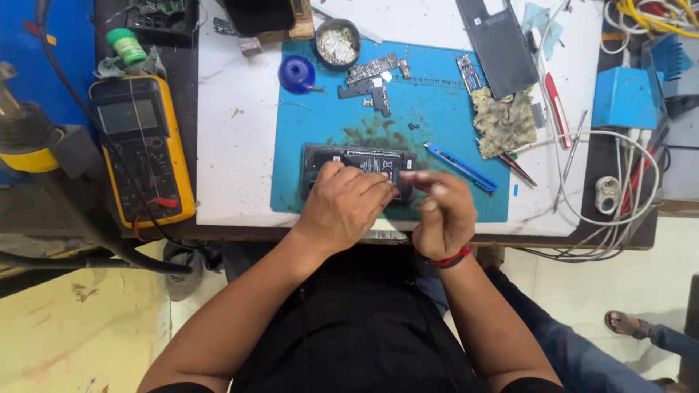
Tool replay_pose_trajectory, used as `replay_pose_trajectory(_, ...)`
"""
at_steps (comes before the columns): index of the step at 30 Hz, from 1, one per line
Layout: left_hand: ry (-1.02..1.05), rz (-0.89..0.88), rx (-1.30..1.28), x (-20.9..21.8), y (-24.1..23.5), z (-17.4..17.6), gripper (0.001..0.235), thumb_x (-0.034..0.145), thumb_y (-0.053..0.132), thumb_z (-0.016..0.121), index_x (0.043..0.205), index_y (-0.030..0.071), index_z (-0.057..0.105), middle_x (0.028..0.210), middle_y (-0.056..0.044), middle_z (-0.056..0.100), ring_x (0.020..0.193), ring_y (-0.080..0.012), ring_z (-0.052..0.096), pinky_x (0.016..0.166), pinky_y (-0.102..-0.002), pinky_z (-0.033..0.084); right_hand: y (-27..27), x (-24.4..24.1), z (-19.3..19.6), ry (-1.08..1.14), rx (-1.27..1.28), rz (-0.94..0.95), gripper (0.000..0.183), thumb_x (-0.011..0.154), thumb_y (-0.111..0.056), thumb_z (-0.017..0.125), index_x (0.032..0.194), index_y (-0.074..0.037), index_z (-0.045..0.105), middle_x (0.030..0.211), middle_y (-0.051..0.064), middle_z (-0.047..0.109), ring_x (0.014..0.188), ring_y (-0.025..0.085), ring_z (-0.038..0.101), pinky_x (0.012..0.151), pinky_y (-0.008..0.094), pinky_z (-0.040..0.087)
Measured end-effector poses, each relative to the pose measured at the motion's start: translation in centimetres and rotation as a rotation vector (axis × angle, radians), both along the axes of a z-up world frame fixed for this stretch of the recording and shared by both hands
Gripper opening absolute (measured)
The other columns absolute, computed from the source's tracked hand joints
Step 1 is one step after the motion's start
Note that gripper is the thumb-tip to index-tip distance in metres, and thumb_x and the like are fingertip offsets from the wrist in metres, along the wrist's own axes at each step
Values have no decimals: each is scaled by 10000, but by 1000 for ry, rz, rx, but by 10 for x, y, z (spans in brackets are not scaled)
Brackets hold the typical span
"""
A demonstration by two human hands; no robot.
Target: The person disassembles a teal smartphone by prying open the back cover with a plastic tool, then uses a screwdriver to remove screws from the internal frame. The person detaches the back cover and continues to unscrew components inside the phone chassis.
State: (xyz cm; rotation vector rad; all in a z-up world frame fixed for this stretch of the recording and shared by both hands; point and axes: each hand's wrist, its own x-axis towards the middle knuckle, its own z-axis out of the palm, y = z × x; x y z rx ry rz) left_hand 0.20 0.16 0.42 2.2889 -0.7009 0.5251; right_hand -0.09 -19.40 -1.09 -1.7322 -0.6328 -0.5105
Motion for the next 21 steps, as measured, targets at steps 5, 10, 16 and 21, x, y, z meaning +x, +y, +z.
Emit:
replay_pose_trajectory(5,-18,6,-8,2,1,-1,137,952,213,753,1016,91,749,1053,-22,749,863,-185,637,847,-377,432,3,3,-11,-29,4,-275,296,1068,52,590,1335,-45,505,1261,179,524,1008,246,635,822,373,621)
replay_pose_trajectory(10,-17,5,-3,0,1,-3,135,959,214,750,1020,94,749,1056,-18,749,854,-184,631,858,-378,429,3,-1,-20,0,97,-194,331,1102,33,515,1414,-55,448,1280,171,558,1035,239,673,840,364,635)
replay_pose_trajectory(16,-13,11,-6,-1,1,-4,146,954,217,749,1025,89,744,1053,-17,744,863,-188,630,865,-381,431,0,-3,-23,-32,63,-157,366,1118,31,487,1453,-99,414,1301,180,551,1035,248,673,862,377,634)
replay_pose_trajectory(21,-10,-3,-13,0,1,-5,140,955,206,751,1015,79,741,1056,-20,746,867,-190,630,847,-378,425,3,2,-18,-45,102,-110,329,1092,29,472,1394,-101,460,1290,198,549,1085,285,693,834,379,636)
